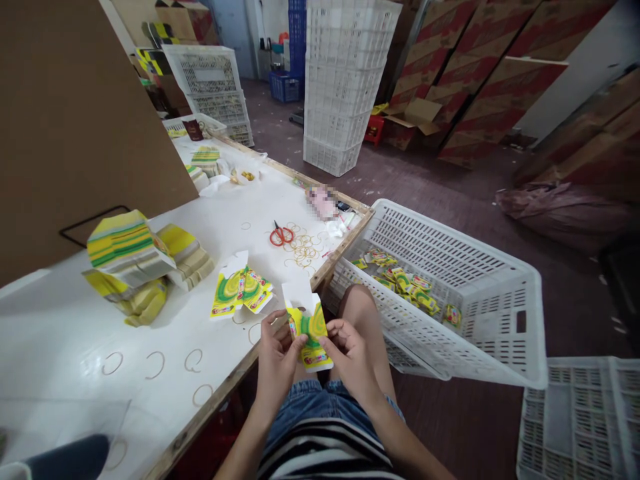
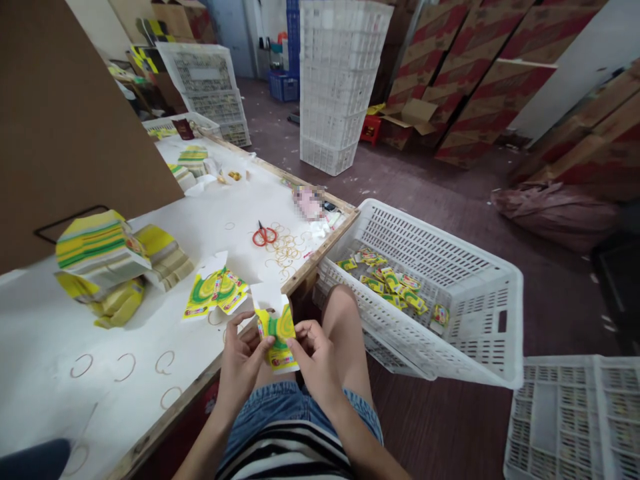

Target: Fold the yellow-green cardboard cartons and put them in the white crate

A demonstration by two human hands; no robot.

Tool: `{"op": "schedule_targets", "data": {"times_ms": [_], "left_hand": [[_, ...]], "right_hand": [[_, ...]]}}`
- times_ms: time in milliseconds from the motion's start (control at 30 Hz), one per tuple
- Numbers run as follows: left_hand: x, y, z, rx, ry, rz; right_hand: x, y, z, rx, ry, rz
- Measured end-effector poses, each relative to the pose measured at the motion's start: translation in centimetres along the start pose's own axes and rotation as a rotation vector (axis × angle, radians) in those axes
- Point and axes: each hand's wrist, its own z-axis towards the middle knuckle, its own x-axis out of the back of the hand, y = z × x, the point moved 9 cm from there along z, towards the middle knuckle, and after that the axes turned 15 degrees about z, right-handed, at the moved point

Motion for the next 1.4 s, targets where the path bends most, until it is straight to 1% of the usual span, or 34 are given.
{"op": "schedule_targets", "data": {"times_ms": [133,333,400,500,600,667,767,867,933,1033,1067,1133,1233,1300,1400], "left_hand": [[-0.9,-0.1,-0.2,-0.021,-0.148,0.052],[-1.3,0.2,-0.3,-0.073,-0.338,0.086],[-1.7,0.3,-0.6,-0.068,-0.405,0.055],[-2.1,0.1,-1.2,-0.019,-0.473,0.002],[-2.6,-0.1,-1.7,0.024,-0.528,-0.039],[-2.8,-0.1,-1.9,0.032,-0.555,-0.058],[-3.1,-0.2,-2.0,0.043,-0.567,-0.043],[-3.1,-0.5,-1.8,0.042,-0.565,0.018],[-3.0,-0.6,-1.7,0.032,-0.545,0.052],[-2.7,-0.5,-1.3,0.013,-0.488,0.094],[-2.6,-0.5,-1.2,0.005,-0.464,0.122],[-2.1,-0.5,-1.0,-0.011,-0.411,0.203],[-1.7,-0.7,-0.8,-0.034,-0.355,0.314],[-1.6,-0.8,-0.9,-0.054,-0.359,0.344],[-1.9,-0.9,-1.2,-0.072,-0.406,0.344]], "right_hand": [[-0.3,-0.4,0.1,0.020,-0.075,0.003],[-0.8,-1.1,0.1,-0.041,-0.201,0.032],[-0.8,-1.3,0.1,-0.059,-0.240,0.040],[-0.9,-1.8,0.3,-0.052,-0.304,-0.014],[-0.8,-2.4,0.5,-0.007,-0.320,-0.105],[-0.6,-2.9,0.6,0.039,-0.289,-0.168],[-0.2,-3.3,0.6,0.094,-0.199,-0.152],[0.2,-2.8,0.7,0.065,-0.134,-0.048],[0.2,-2.9,0.8,0.088,-0.144,-0.061],[0.2,-4.0,0.8,0.204,-0.180,-0.159],[0.2,-4.4,0.8,0.221,-0.199,-0.181],[0.0,-4.4,0.8,0.181,-0.245,-0.207],[-0.4,-3.2,0.8,0.015,-0.288,-0.212],[-0.5,-2.5,0.7,-0.061,-0.260,-0.226],[-0.2,-2.4,0.9,-0.067,-0.181,-0.288]]}}
